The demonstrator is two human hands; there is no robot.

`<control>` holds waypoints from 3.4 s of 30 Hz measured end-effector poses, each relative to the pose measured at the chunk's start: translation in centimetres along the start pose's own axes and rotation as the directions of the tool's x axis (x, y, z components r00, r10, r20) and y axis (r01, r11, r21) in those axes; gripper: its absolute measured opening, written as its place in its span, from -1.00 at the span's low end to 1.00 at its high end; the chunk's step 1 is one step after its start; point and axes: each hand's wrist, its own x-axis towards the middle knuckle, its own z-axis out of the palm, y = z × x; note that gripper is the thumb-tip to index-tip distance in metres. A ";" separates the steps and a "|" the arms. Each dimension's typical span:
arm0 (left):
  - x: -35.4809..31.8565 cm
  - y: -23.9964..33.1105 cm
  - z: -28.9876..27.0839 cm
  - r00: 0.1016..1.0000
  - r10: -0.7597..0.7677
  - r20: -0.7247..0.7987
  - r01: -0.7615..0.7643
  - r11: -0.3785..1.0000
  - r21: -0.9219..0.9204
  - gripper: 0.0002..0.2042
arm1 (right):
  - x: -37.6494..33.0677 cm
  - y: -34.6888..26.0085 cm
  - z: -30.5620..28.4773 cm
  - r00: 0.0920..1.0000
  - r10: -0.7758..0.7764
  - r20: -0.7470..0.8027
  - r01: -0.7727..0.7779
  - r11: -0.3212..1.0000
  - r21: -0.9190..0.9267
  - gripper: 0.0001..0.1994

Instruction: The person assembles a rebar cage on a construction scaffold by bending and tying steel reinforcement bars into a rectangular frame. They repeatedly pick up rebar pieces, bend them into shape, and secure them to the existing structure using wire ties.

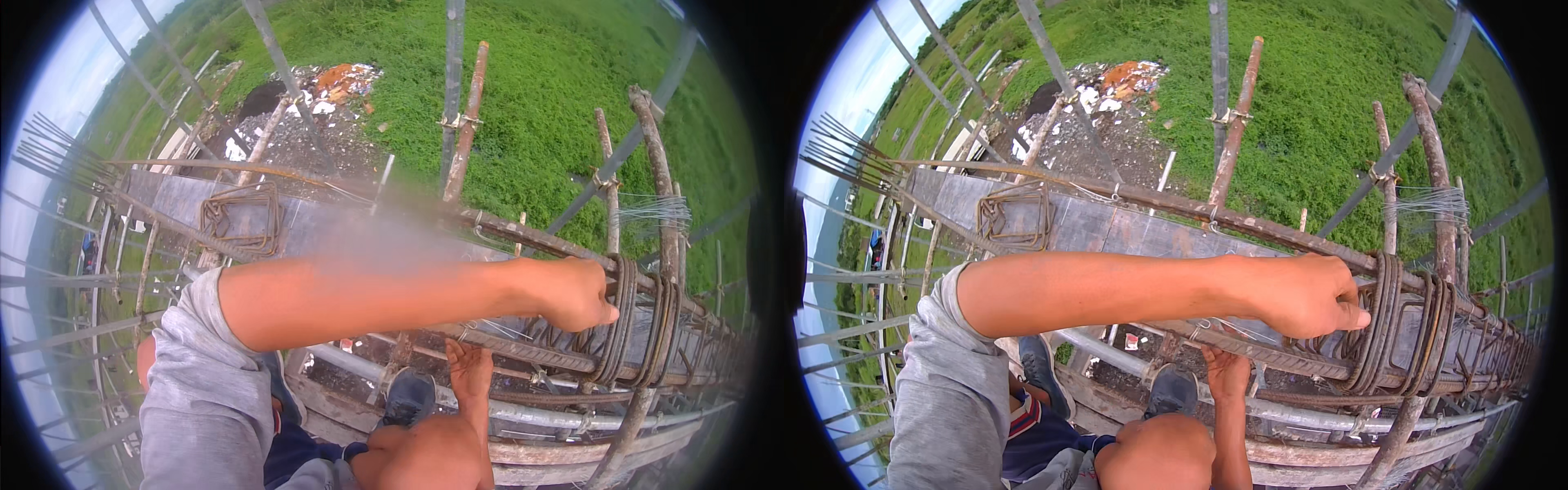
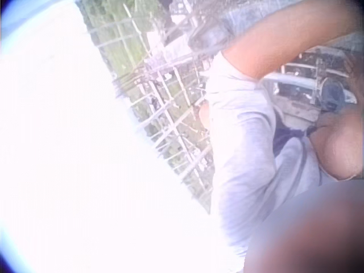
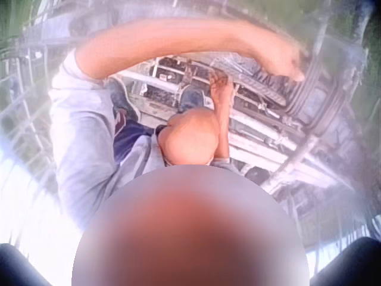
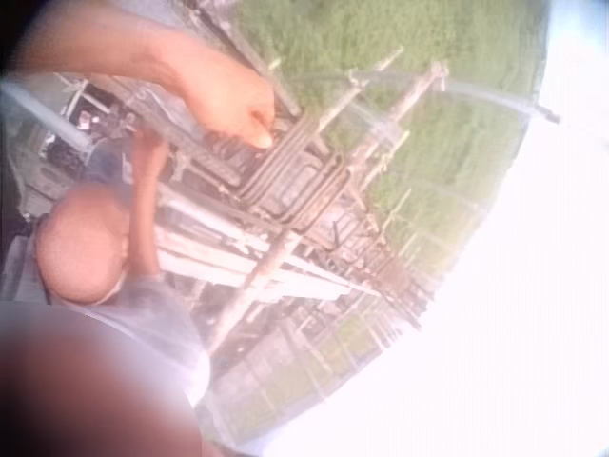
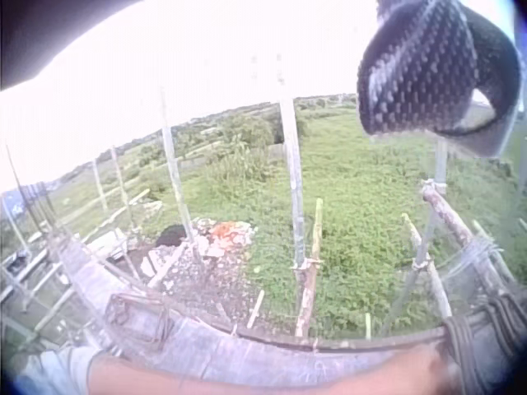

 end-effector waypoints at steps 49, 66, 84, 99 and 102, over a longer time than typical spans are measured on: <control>-59.4 -64.0 -7.2 -0.301 -0.784 -0.543 -0.445 0.619 -0.647 -0.51 | 23.9 44.3 42.1 0.206 0.219 0.954 0.863 -0.501 -0.071 -0.43; -60.0 -63.9 -13.6 -0.226 -0.469 -0.854 -0.123 0.883 -0.453 -0.50 | 22.9 43.0 46.3 0.383 0.006 0.924 0.849 -0.396 -0.350 -0.70; -53.0 -35.5 12.1 -0.040 -0.435 -0.899 -0.079 0.899 -0.431 -0.19 | -3.0 43.5 41.4 0.730 0.569 0.379 0.089 0.470 -0.878 -0.61; -64.7 -30.6 18.3 -0.508 -0.783 -0.359 -0.764 0.602 -0.231 -0.65 | -3.6 28.3 51.9 0.276 0.158 0.948 0.887 -0.421 -0.188 -0.68; -63.7 -30.1 18.2 -0.406 -0.836 -0.371 -0.880 0.467 -0.090 -0.65 | -1.8 26.7 53.4 0.660 0.333 0.674 0.749 -0.221 -0.625 -0.52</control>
